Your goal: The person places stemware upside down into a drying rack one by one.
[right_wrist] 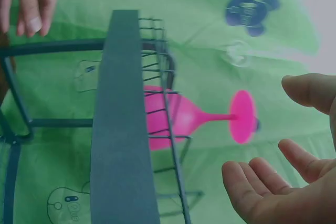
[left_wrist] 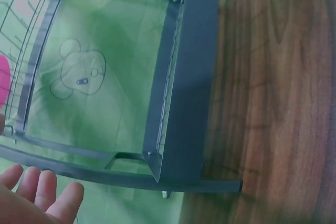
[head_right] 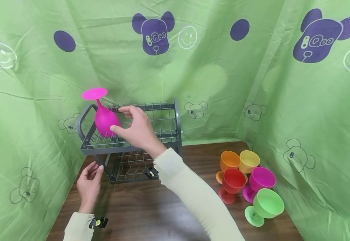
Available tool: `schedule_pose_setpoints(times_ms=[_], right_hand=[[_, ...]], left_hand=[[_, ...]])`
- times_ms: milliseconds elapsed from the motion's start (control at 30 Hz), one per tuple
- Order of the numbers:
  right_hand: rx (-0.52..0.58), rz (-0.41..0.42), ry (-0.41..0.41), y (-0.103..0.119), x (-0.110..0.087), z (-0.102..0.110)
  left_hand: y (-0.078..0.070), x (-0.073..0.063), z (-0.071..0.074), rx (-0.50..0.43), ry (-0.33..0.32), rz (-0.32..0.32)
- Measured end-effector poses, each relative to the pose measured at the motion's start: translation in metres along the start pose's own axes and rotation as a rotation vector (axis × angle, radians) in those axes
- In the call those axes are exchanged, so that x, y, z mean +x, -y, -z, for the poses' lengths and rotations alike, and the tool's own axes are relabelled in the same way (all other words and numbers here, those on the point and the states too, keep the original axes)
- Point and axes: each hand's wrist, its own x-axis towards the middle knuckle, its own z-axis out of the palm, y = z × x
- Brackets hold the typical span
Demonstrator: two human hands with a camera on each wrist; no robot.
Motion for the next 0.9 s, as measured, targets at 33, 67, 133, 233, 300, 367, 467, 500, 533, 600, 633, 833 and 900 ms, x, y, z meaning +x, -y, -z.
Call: schedule_pose_setpoints(times_ms=[33, 67, 133, 233, 300, 367, 467, 500, 533, 600, 633, 833, 900], right_hand=[[0.036, 0.015, -0.008, -0.001, -0.006, 0.004], [0.074, 0.03, -0.017, -0.002, -0.012, 0.008], [0.134, 0.049, -0.036, -0.006, -0.024, 0.014], [0.195, 0.059, -0.051, -0.013, -0.043, 0.022], [0.221, 0.058, -0.059, -0.017, -0.056, 0.026], [0.255, 0.056, -0.072, -0.02, -0.07, 0.031], [0.302, 0.058, -0.109, -0.027, -0.09, 0.038], [0.306, 0.058, -0.124, -0.029, -0.097, 0.041], [0.312, 0.059, -0.137, -0.032, -0.103, 0.044], [0.298, 0.053, -0.163, -0.04, -0.117, 0.049], [0.287, 0.047, -0.177, -0.045, -0.124, 0.052], [0.232, -0.027, -0.286, -0.076, -0.169, 0.067], [0.224, -0.045, -0.32, -0.085, -0.181, 0.071]], left_hand=[[0.0, -0.001, 0.0, 0.011, 0.002, -0.011], [0.0, -0.003, 0.0, 0.019, 0.006, -0.022], [0.0, -0.006, -0.001, 0.044, 0.021, -0.041], [-0.004, -0.014, -0.003, 0.067, 0.049, -0.055], [-0.007, -0.019, -0.004, 0.073, 0.069, -0.057], [-0.011, -0.025, -0.005, 0.064, 0.091, -0.056], [-0.015, -0.033, -0.007, 0.047, 0.131, -0.058], [-0.016, -0.035, -0.007, 0.039, 0.143, -0.057], [-0.017, -0.038, -0.007, 0.034, 0.154, -0.057], [-0.018, -0.043, -0.007, 0.03, 0.174, -0.056], [-0.019, -0.046, -0.007, 0.026, 0.185, -0.055], [-0.03, -0.064, -0.006, -0.012, 0.25, -0.027], [-0.031, -0.068, -0.005, -0.037, 0.267, -0.019]])
